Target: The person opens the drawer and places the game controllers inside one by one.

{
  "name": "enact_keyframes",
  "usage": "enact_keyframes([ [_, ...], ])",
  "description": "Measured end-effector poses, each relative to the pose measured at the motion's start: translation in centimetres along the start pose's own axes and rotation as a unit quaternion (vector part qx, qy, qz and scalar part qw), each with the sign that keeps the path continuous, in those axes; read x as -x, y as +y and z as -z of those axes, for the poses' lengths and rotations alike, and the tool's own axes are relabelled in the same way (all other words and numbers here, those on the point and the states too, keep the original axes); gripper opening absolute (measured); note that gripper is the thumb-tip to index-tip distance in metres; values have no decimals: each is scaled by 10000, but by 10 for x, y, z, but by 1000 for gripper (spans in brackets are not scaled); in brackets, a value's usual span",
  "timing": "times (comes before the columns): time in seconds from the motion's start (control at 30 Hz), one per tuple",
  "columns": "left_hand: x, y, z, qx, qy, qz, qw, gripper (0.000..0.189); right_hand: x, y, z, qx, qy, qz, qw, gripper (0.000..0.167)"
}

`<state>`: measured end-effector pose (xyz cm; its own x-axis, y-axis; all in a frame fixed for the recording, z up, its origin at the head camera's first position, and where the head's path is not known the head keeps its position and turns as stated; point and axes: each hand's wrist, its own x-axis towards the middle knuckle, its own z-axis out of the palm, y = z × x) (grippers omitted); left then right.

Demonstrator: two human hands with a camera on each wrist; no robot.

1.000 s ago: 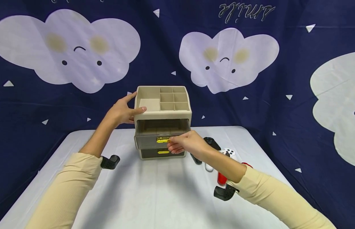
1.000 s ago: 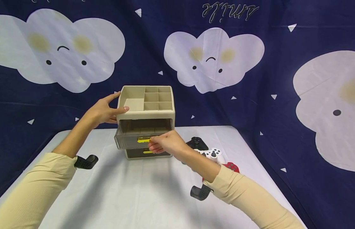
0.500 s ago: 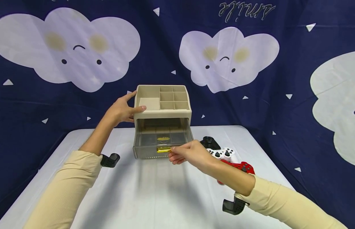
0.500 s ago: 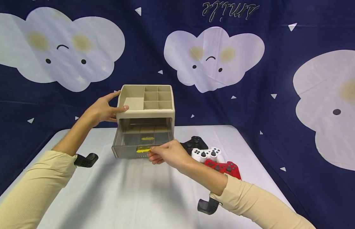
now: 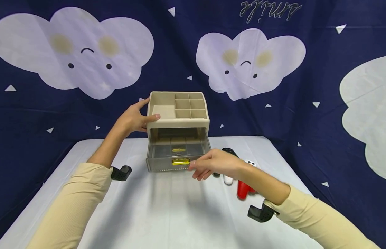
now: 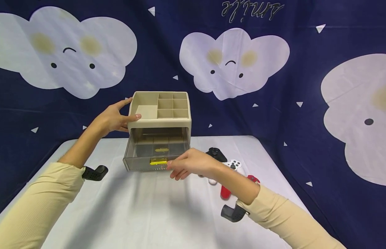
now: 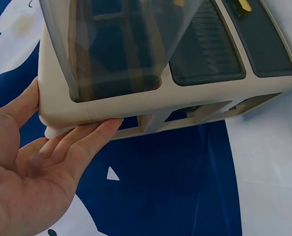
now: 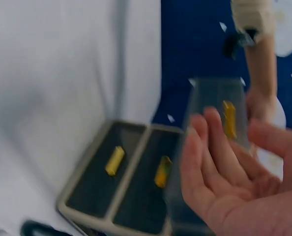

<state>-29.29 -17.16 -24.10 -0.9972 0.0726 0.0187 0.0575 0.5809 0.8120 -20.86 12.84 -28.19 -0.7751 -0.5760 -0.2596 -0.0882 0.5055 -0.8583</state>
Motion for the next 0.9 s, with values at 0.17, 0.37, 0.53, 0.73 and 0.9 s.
enact_keyframes([
  [0.17,1,0,-1,-54,7,-14,10000,93,7,-8,25,147,-329,102,9993,37],
  [0.37,1,-1,-2,-82,15,0,10000,93,21,-7,55,265,-104,159,9995,36],
  [0.53,0,-1,0,-68,61,-23,10000,93,32,8,80,461,456,-31,9979,38],
  [0.73,-1,0,1,-66,62,-48,9999,93,42,42,100,847,998,-389,9906,54],
  [0.9,0,0,0,-27,27,-15,10000,93,49,72,114,835,1327,-542,9861,60],
])
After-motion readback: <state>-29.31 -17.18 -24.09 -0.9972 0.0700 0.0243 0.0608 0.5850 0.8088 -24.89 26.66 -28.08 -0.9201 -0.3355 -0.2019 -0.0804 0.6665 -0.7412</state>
